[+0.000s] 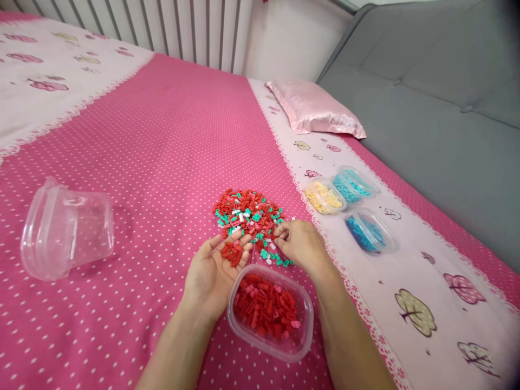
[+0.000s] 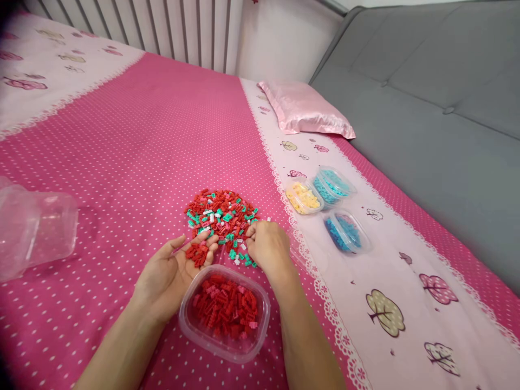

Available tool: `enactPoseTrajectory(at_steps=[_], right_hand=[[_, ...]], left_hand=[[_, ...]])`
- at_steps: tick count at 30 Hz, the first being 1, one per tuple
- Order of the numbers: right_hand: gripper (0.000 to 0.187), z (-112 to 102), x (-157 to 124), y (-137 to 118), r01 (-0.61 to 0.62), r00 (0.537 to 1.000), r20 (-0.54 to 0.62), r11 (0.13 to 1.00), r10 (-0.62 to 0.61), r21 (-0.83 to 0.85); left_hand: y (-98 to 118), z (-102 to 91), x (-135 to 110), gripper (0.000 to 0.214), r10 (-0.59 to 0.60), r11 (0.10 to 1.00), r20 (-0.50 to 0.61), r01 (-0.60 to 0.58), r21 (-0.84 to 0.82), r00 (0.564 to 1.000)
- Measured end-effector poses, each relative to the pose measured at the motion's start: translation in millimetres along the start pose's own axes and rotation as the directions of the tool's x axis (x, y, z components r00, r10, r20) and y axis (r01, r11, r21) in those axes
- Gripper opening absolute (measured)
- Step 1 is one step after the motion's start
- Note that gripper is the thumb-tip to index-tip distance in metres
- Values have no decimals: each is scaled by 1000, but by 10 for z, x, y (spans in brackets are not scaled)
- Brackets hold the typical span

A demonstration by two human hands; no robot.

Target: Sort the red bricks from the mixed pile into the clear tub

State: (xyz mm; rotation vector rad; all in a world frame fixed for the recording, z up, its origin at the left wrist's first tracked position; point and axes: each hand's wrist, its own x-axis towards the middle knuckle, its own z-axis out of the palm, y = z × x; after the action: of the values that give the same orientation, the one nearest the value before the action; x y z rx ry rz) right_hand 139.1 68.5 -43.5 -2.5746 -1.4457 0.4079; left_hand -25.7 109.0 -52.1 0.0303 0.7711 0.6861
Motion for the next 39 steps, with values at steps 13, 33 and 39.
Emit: enactPoseTrajectory(at_steps=[13,33,39], right_hand=[[11,-134,-108,-7,113,985,-151,978,-87,173],[12,-385,-546,-325,656,708,-529,714,-468,245],[12,-312,-552,-389,679,709,-468,689,-527,254]], left_hand=[[-4,-1,5,26,1,1000,-6,-1,4,1000],[-4,-22,13,23,-3,1000,25,2,9,1000],[-6,29,-22,22,11,999,18,-11,-39,1000]])
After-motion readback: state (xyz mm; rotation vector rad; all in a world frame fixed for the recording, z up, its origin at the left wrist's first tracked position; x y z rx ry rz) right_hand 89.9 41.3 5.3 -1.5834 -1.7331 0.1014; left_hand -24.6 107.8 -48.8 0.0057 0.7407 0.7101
